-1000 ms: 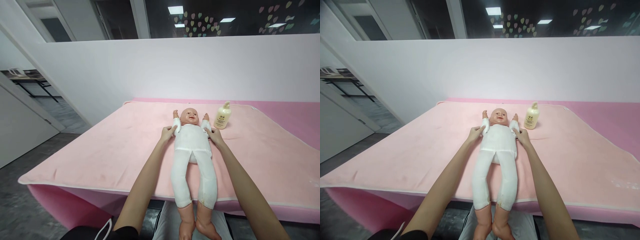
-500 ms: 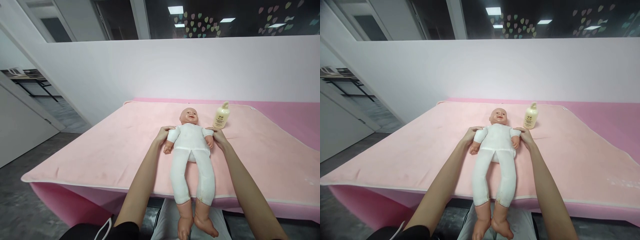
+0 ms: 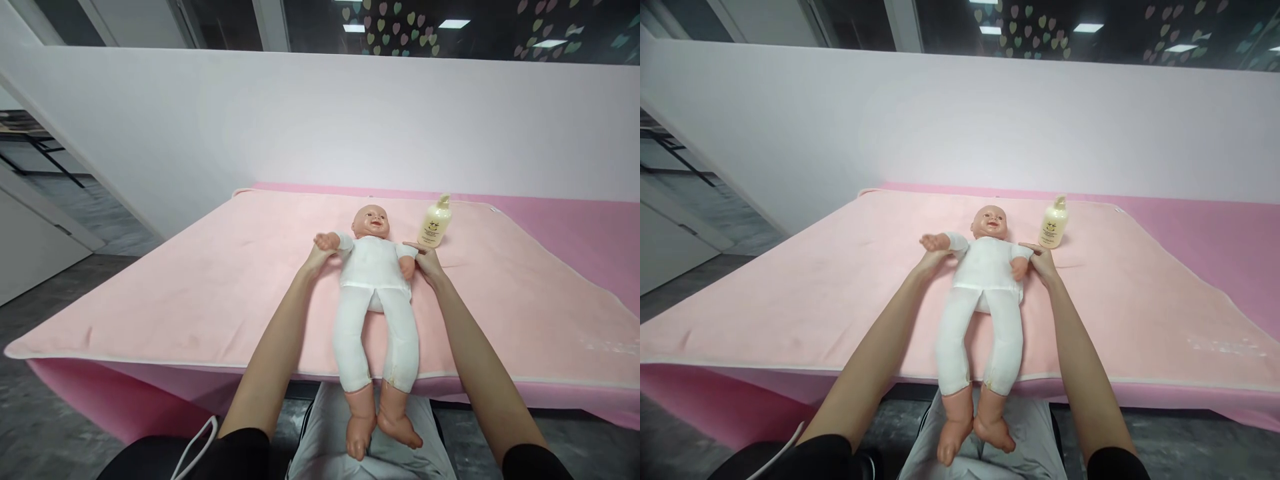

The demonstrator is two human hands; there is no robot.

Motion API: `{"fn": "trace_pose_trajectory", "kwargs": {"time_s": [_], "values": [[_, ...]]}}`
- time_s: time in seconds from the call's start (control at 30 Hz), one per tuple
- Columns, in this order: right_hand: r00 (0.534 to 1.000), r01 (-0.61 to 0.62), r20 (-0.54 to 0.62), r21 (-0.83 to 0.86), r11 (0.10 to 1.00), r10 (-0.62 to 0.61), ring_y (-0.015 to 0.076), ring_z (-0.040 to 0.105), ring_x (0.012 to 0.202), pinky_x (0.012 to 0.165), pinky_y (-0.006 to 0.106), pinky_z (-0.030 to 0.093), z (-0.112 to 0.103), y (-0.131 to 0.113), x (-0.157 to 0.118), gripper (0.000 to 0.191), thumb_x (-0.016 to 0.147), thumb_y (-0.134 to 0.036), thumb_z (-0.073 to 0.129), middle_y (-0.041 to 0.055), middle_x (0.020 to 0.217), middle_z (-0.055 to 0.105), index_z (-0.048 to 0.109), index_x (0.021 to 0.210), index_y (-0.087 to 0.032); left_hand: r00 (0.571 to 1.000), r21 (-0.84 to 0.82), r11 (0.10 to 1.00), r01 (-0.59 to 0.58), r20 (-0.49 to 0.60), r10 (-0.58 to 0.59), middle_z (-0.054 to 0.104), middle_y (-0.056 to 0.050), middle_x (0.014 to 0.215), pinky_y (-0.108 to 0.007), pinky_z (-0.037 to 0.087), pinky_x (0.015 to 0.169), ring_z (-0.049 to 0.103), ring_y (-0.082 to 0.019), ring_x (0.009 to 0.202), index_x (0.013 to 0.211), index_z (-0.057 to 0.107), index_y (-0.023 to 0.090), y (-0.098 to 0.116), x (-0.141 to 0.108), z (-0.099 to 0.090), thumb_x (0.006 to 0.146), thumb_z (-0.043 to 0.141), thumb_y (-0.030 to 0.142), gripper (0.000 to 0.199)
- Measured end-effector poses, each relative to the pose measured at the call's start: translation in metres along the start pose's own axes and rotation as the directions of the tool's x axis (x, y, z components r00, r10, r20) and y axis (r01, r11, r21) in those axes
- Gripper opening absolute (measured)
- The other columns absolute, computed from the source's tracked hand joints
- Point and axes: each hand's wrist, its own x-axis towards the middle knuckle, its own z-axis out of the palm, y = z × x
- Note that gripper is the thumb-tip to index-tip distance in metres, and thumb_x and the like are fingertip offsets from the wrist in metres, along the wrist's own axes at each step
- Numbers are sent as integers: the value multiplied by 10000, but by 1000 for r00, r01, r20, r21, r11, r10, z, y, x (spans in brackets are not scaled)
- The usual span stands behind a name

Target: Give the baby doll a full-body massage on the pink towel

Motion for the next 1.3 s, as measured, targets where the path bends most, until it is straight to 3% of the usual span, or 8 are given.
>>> {"fn": "trace_pose_trajectory", "kwargs": {"time_s": [0.23, 0.5, 0.63, 0.83, 0.93, 1.03, 1.17, 1.3], "values": [[992, 60, -103, -176, 983, -79, 130, 519, 584, 538, 256, 440, 12, 1, 0, 306, 583, -444, 652, 2, 599, 592, 622, 630, -143, 999, 101, 994, -31, -28, 34, 465, 6, 496, -208, 294, 460, 396, -69, 463, 543, 561, 116, -7, 3, 12, 589, 701, 500, 412], [991, -90, -130, -390, 916, 42, 96, 412, 458, 420, 232, 351, 14, 9, 9, 372, 599, -507, 625, -30, 467, 453, 500, 526, -165, 982, 311, 950, -15, -176, 73, 322, 50, 440, -208, 165, 408, 268, -48, 417, 460, 413, 154, -15, 8, 17, 637, 660, 418, 402], [993, -63, -112, -362, 930, 24, 107, 445, 503, 459, 238, 375, 11, 10, 9, 350, 610, -493, 626, -17, 510, 499, 533, 566, -159, 980, 360, 933, -31, -173, 100, 366, 38, 464, -207, 196, 413, 306, -57, 429, 481, 447, 150, -13, 5, 18, 673, 615, 430, 379], [1000, 5, -22, -104, 995, -7, 142, 549, 657, 611, 273, 452, 4, 3, 3, 274, 559, -379, 687, 17, 701, 628, 630, 706, -155, 999, 137, 990, -21, -23, 25, 480, 11, 575, -208, 311, 447, 427, -89, 484, 674, 521, 142, -11, 0, 16, 670, 615, 494, 364], [1000, 16, 3, -41, 999, -16, 169, 579, 806, 712, 303, 468, 3, -1, 1, 305, 564, -287, 650, 26, 872, 647, 654, 852, -188, 992, 163, 978, -128, 30, 125, 577, -36, 804, -226, 407, 570, 537, -133, 677, 878, 530, 153, -5, -8, 24, 635, 680, 470, 427], [998, 28, 57, -34, 999, -26, 184, 559, 956, 792, 314, 467, 5, -6, -2, 459, 541, -208, 603, 34, 1024, 611, 628, 998, -233, 973, 336, 919, -205, -28, 227, 583, -58, 966, -270, 435, 702, 557, -183, 852, 986, 493, 179, 0, -17, 34, 567, 755, 427, 553], [969, 69, 241, -102, 992, -43, 181, 535, 1008, 859, 309, 445, 8, -16, -10, 645, 486, -118, 628, 32, 1124, 565, 559, 1114, -246, 952, 476, 861, -178, -140, 273, 592, -49, 920, -305, 432, 704, 569, -204, 835, 998, 467, 187, 1, -24, 40, 623, 703, 375, 481], [955, 124, 285, -146, 982, -78, 149, 553, 878, 807, 287, 453, 9, -18, -15, 555, 491, -121, 685, 7, 1007, 597, 566, 1024, -218, 935, 473, 849, -237, -126, 331, 601, -41, 893, -320, 436, 727, 572, -205, 826, 1047, 466, 181, -2, -27, 38, 647, 619, 235, 432]]}}
